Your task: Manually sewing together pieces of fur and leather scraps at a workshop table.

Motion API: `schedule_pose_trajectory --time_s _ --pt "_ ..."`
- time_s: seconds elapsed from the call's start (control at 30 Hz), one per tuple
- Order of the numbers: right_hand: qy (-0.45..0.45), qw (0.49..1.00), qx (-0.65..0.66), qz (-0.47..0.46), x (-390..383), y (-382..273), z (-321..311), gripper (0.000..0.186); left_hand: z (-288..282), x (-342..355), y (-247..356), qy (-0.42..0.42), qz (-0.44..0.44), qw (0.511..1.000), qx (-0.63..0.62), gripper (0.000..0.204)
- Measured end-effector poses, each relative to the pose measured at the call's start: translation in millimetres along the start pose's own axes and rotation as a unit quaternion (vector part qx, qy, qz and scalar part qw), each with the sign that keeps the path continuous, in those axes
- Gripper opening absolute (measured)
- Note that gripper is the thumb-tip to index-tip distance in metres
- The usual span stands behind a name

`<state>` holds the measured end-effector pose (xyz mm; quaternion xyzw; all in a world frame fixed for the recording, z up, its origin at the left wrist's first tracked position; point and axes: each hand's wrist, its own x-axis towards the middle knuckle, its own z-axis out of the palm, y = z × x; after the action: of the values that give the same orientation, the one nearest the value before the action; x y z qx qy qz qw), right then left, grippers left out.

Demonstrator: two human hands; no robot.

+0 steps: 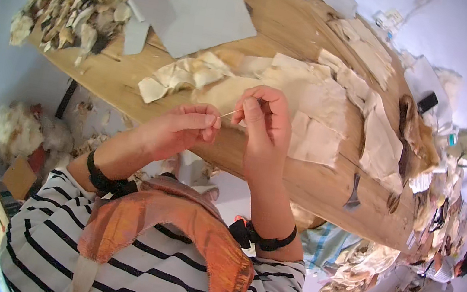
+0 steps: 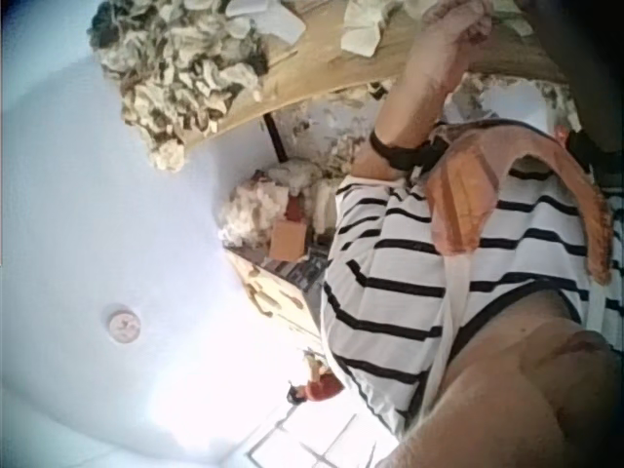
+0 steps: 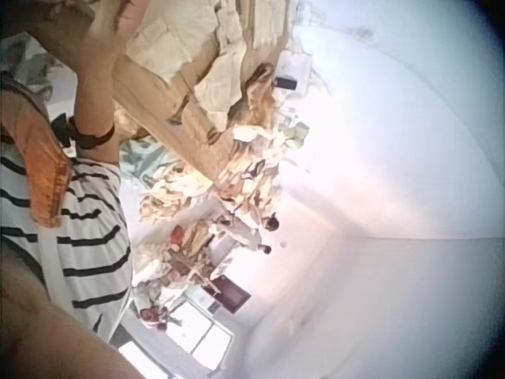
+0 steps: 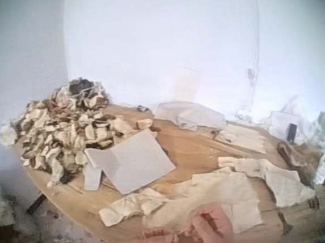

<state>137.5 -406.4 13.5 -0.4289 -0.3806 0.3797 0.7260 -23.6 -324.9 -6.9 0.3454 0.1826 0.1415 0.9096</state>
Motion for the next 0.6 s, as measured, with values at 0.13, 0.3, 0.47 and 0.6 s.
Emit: schedule_pose_trajectory --time_s 0.13,0.3,0.47,0.6 --pt "0.000 0.999 0.016 -0.034 16 12 47 0.008 -30 -27 23 -0.011 0.041 0.999 -0.020 0.015" --pt "-0.032 0.998 0.044 -0.016 36 45 130 0.010 -90 -71 71 -0.010 0.073 0.997 -0.040 0.013" --pt "-0.065 0.997 0.039 -0.006 64 96 224 0.011 -165 -126 115 0.035 0.115 0.993 0.001 0.011" --pt "-0.083 0.993 0.075 0.030 74 129 281 0.011 -216 -164 133 0.085 0.118 0.989 -0.010 0.012"
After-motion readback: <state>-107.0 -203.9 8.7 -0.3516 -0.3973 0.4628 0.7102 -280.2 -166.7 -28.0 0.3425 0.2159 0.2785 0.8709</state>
